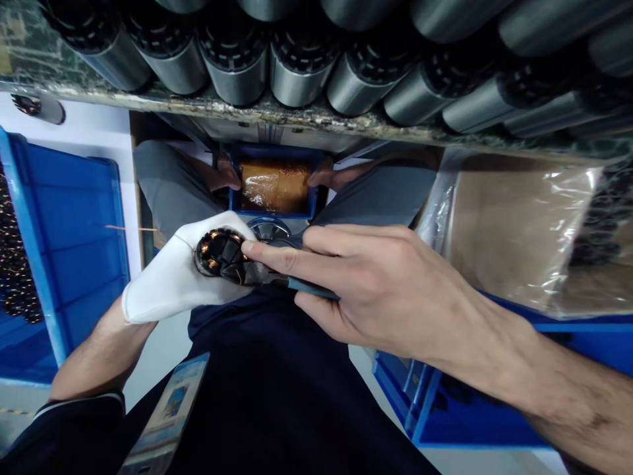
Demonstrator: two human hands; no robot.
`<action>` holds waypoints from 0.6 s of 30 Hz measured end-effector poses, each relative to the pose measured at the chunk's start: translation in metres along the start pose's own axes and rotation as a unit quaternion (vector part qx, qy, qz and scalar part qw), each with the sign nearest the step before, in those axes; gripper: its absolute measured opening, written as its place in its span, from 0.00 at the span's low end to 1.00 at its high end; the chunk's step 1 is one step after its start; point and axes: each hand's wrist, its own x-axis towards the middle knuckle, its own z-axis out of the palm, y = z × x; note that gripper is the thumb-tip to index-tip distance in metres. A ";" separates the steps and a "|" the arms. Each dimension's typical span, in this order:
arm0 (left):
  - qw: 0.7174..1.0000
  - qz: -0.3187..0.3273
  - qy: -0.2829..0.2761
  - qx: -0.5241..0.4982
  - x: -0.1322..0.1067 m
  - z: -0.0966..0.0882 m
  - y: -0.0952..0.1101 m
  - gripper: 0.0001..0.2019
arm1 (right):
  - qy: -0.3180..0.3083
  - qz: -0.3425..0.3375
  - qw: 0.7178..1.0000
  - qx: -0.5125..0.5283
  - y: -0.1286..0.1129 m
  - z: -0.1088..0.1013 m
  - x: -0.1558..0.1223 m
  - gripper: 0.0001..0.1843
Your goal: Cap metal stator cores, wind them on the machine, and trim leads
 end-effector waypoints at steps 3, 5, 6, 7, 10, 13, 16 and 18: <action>1.000 0.002 0.022 0.006 0.005 0.004 -0.004 0.15 | -0.013 0.031 0.999 0.043 0.004 0.004 0.001 0.33; 0.999 0.006 0.038 0.026 0.008 0.007 -0.006 0.17 | -0.014 0.042 0.998 0.046 0.006 0.006 0.002 0.35; 0.998 0.009 0.045 0.044 0.009 0.009 -0.006 0.17 | -0.010 0.041 0.998 0.036 0.007 0.006 0.003 0.36; 0.996 0.012 0.052 0.066 0.010 0.011 -0.006 0.17 | -0.008 0.039 0.999 0.024 0.007 0.007 0.003 0.37; 0.990 0.018 0.059 0.129 0.014 0.016 -0.005 0.14 | -0.006 0.021 1.000 -0.010 0.006 0.007 0.002 0.36; 0.990 0.002 0.041 0.134 0.016 0.018 -0.005 0.14 | 0.002 0.006 0.999 -0.042 0.002 0.007 -0.002 0.33; 0.991 -0.007 0.030 0.127 0.018 0.021 -0.005 0.14 | -0.009 0.030 0.999 0.012 0.002 0.005 -0.005 0.32; 0.987 -0.004 0.039 0.155 0.018 0.023 -0.005 0.13 | -0.014 0.050 0.998 0.045 0.004 0.005 -0.005 0.33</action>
